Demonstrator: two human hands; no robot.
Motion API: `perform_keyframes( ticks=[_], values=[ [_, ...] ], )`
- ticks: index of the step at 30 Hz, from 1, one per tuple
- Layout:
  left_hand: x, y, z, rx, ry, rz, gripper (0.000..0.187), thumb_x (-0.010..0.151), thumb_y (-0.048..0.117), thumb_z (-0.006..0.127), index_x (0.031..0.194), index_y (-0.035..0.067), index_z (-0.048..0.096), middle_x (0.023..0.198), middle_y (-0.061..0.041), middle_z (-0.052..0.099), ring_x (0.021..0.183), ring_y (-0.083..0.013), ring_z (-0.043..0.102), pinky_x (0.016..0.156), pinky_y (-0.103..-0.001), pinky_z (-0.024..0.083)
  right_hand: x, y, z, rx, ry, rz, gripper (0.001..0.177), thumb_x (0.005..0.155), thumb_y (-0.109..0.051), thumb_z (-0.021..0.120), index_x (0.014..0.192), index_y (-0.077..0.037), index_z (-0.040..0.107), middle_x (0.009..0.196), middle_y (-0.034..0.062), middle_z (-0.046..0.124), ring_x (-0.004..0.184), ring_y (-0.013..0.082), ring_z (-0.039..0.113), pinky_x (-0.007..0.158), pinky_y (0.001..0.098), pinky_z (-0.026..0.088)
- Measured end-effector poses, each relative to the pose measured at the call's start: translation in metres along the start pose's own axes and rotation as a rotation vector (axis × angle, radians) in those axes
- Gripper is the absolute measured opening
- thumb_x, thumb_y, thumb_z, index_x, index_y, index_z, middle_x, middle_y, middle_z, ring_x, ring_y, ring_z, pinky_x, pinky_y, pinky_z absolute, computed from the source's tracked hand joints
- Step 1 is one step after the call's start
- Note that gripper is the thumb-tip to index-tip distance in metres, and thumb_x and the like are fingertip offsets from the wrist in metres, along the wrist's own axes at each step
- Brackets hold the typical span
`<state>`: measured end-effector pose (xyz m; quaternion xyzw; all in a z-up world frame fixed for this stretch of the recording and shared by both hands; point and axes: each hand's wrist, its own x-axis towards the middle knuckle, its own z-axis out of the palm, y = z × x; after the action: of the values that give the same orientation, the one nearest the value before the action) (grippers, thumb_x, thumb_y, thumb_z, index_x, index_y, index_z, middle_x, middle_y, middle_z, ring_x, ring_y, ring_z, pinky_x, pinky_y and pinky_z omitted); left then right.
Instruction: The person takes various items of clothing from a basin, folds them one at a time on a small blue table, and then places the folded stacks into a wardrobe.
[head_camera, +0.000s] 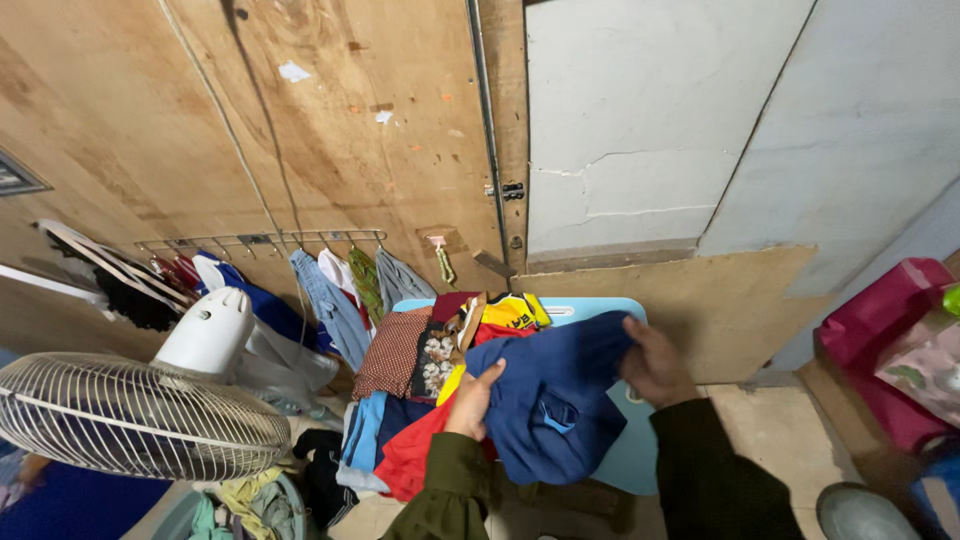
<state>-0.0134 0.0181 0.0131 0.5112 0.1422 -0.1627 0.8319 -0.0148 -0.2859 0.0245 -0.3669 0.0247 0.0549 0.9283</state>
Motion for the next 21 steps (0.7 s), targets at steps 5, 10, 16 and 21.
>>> perform_keyframes(
  ticks=[5,10,16,21],
  values=[
    [0.011,0.01,-0.033,0.192,0.179,0.051,0.039,0.082,0.022,0.081,0.104,-0.006,0.064,0.097,-0.02,0.075,0.078,-0.0262,0.074,0.072,-0.041,0.061,-0.013,-0.05,0.0,-0.242,0.221,-0.085,0.026,0.093,-0.011,0.064,0.118,-0.006,0.066,0.111,0.0095,0.071,0.1,0.0202,0.069,0.092,0.0367,0.055],
    [0.02,0.021,-0.087,0.151,0.272,0.203,0.034,0.079,0.015,0.088,0.083,-0.012,0.068,0.086,-0.023,0.077,0.068,-0.0281,0.074,0.065,-0.04,0.061,0.008,-0.079,-0.067,-0.534,0.539,-0.392,0.033,0.087,0.005,0.073,0.109,-0.005,0.052,0.101,0.0061,0.061,0.093,0.0213,0.062,0.08,0.0388,0.054],
    [0.025,0.024,-0.118,-0.287,0.188,0.059,0.013,0.085,0.017,0.073,0.088,0.005,0.068,0.08,-0.009,0.075,0.06,-0.0227,0.07,0.052,-0.037,0.053,0.002,-0.087,-0.073,-1.31,0.776,-0.778,0.049,0.078,-0.007,0.088,0.118,-0.006,0.06,0.104,0.0148,0.058,0.089,0.0252,0.058,0.076,0.0382,0.049],
    [0.03,0.009,-0.086,-0.395,0.002,0.014,0.033,0.091,0.014,0.069,0.072,0.025,0.044,0.06,0.008,0.04,0.047,-0.0105,0.04,0.043,-0.029,0.031,0.01,-0.047,-0.023,-1.287,0.619,-0.228,0.013,0.096,-0.019,0.069,0.103,-0.009,0.07,0.091,0.0105,0.072,0.084,0.0226,0.069,0.074,0.037,0.055]
  ],
)
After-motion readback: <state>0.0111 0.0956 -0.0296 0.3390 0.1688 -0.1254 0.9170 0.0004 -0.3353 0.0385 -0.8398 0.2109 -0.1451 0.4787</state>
